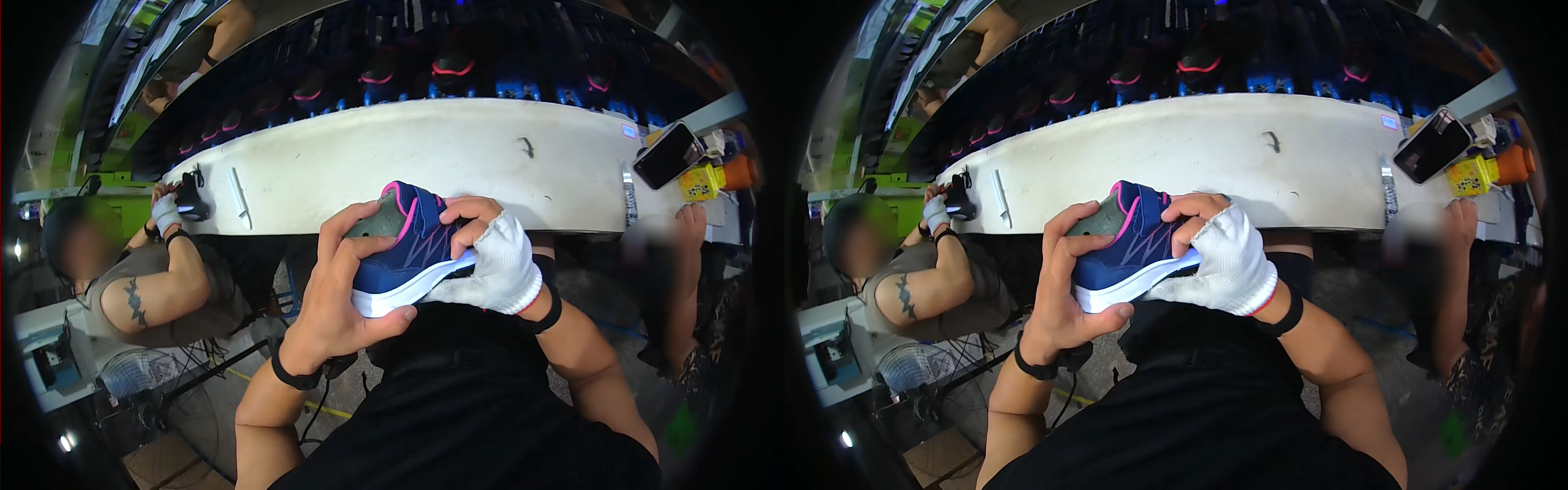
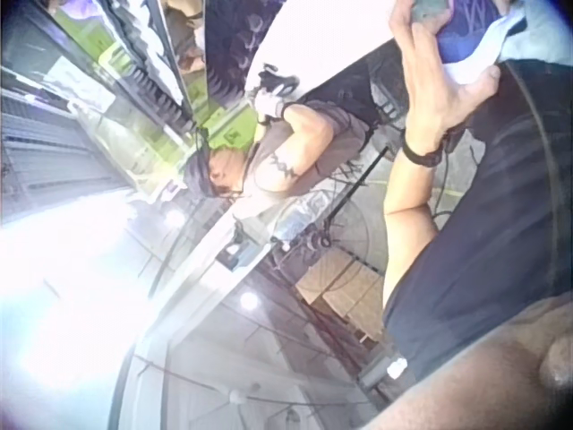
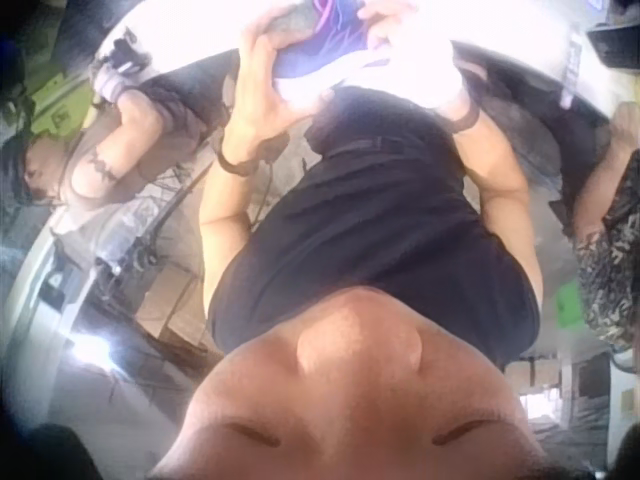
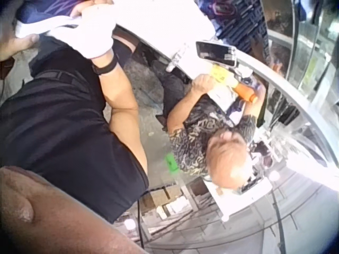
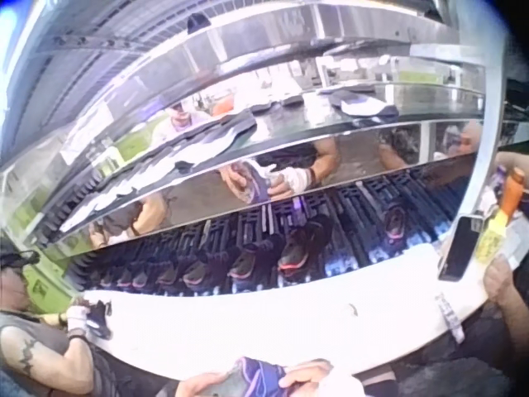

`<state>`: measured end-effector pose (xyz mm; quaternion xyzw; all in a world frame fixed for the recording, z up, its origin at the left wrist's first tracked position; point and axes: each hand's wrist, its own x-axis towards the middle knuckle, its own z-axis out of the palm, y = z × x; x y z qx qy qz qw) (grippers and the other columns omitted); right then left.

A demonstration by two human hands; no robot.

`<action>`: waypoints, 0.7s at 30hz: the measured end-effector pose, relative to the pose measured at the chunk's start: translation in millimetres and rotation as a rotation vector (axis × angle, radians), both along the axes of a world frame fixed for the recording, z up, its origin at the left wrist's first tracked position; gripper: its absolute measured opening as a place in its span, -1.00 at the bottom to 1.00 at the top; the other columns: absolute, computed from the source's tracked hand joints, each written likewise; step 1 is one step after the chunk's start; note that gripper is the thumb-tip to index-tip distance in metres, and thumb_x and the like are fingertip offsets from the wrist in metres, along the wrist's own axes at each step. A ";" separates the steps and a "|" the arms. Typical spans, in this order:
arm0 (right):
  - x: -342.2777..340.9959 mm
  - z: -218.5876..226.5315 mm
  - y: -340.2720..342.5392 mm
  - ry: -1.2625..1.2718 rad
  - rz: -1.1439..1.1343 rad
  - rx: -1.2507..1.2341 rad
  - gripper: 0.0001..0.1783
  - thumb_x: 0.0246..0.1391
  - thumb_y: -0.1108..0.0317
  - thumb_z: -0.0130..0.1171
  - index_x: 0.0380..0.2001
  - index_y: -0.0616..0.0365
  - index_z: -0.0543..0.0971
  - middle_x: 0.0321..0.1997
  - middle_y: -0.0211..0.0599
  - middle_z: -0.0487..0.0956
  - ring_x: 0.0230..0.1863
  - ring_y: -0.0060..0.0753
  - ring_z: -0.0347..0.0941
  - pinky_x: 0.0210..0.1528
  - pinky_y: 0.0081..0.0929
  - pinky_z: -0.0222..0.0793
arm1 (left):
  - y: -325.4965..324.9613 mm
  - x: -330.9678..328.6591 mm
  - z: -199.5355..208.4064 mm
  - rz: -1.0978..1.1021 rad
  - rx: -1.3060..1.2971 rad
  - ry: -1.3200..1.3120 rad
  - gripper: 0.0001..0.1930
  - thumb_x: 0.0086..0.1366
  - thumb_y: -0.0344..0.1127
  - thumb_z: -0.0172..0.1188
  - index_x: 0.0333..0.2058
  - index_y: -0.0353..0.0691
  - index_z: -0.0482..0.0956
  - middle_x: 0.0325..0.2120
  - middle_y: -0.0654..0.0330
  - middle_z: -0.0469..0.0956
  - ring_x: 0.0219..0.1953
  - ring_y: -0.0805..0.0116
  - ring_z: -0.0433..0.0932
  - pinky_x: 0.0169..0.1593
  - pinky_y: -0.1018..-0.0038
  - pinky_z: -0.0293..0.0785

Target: The worker is seen assembling and inspecting athletic shoes on a factory production line, specifically fitting uppers onto lasts and checking the alignment with the soles.

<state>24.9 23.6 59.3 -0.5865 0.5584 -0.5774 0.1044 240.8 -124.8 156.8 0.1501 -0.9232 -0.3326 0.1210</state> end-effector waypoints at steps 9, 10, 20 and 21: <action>15.4 -2.9 -1.1 0.119 0.038 0.059 -0.39 -0.36 0.08 0.84 -0.39 -0.04 0.55 0.06 -0.26 0.66 0.18 0.04 0.62 0.16 -0.06 0.56 | 0.6 26.2 -18.5 0.263 0.468 -0.059 0.42 -0.17 0.16 0.84 0.56 -0.23 0.14 0.45 -0.21 0.29 0.47 -0.05 0.40 0.50 0.13 0.34; 16.4 -4.2 -1.9 0.148 0.028 0.035 -0.39 -0.36 0.07 0.84 -0.39 -0.05 0.54 0.05 -0.26 0.65 0.17 0.03 0.62 0.17 -0.05 0.56 | 0.9 25.3 -18.0 0.301 0.494 -0.153 0.46 -0.19 0.17 0.85 0.57 -0.25 0.11 0.41 -0.19 0.38 0.44 -0.01 0.45 0.49 0.16 0.36; -0.3 -5.5 0.0 0.148 0.090 0.159 -0.17 -0.21 -0.17 0.74 0.03 0.02 0.58 0.23 -0.15 0.61 0.35 0.13 0.52 0.39 0.05 0.42 | 0.7 29.2 -29.9 0.357 0.431 -0.118 0.11 -0.02 -0.07 0.77 0.45 -0.28 0.35 0.12 -0.11 0.70 0.19 0.07 0.71 0.32 0.23 0.57; -11.2 -2.3 0.7 0.128 0.127 0.240 0.13 -0.35 -0.14 0.83 0.27 0.08 0.49 0.34 -0.02 0.56 0.46 0.25 0.43 0.49 0.07 0.32 | 2.4 29.3 -28.0 0.382 0.463 -0.104 0.09 -0.01 -0.07 0.77 0.44 -0.28 0.37 0.11 -0.11 0.70 0.18 0.09 0.71 0.32 0.23 0.57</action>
